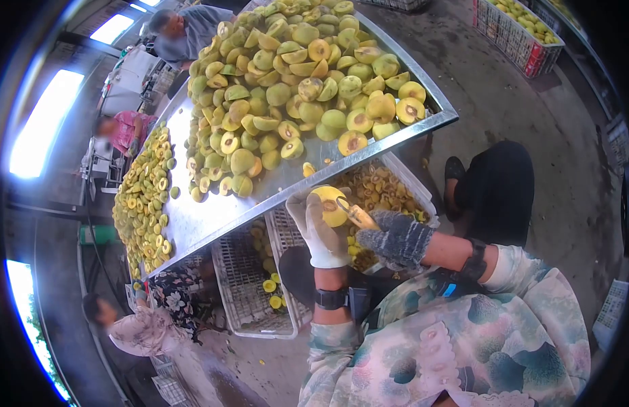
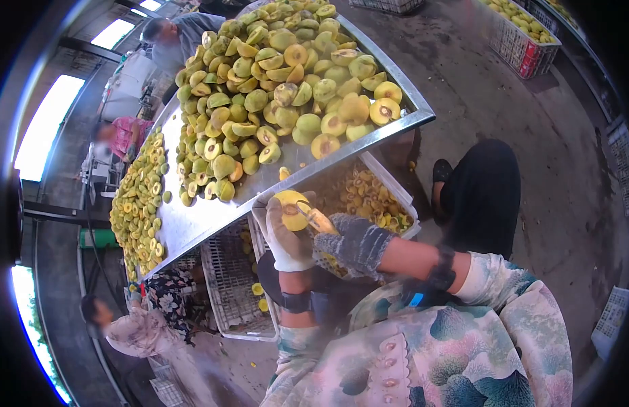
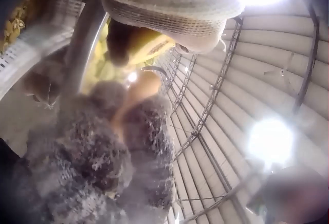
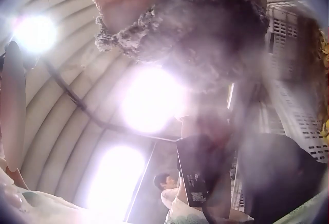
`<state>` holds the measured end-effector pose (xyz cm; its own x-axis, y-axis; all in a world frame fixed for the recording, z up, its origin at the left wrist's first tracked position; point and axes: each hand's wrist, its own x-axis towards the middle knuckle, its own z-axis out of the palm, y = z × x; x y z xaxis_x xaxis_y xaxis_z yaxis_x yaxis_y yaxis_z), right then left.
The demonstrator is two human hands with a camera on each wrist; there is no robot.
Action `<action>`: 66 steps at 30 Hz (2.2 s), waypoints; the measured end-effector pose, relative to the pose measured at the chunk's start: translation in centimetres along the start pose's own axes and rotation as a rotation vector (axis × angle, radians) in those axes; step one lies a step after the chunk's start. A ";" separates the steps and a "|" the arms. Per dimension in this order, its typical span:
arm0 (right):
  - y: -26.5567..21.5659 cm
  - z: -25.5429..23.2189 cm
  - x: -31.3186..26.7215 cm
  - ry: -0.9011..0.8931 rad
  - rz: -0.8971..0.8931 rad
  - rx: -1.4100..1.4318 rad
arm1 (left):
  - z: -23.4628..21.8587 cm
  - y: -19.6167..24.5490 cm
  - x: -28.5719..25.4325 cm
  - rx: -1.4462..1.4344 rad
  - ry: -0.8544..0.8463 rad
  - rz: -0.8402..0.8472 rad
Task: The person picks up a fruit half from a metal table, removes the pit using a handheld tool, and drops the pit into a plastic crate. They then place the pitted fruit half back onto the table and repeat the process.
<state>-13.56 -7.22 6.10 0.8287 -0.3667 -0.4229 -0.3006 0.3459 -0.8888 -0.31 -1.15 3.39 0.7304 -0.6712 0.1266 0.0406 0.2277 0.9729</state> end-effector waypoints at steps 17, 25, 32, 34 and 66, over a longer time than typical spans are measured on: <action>1.7 1.4 -0.4 -0.112 0.147 0.367 | 1.6 -0.9 -2.7 -0.105 0.103 -0.052; 3.5 -0.4 1.7 -0.063 -0.411 -0.602 | 0.3 -0.1 -1.9 -0.331 -0.062 -0.317; 2.8 0.2 1.1 -0.218 0.063 0.240 | 0.3 -1.2 -2.1 -0.065 -0.026 -0.098; 4.0 -0.3 1.5 -0.243 0.010 0.296 | -0.4 -0.4 -1.6 -0.078 -0.077 -0.134; 9.1 -4.8 4.8 -0.212 0.118 -0.663 | -22.5 2.2 5.5 0.642 0.610 -0.133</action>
<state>-14.59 -9.97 -4.90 0.8269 -0.1597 -0.5391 -0.5622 -0.2508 -0.7881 19.16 11.55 1.83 0.9897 -0.1308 0.0584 -0.1052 -0.3867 0.9162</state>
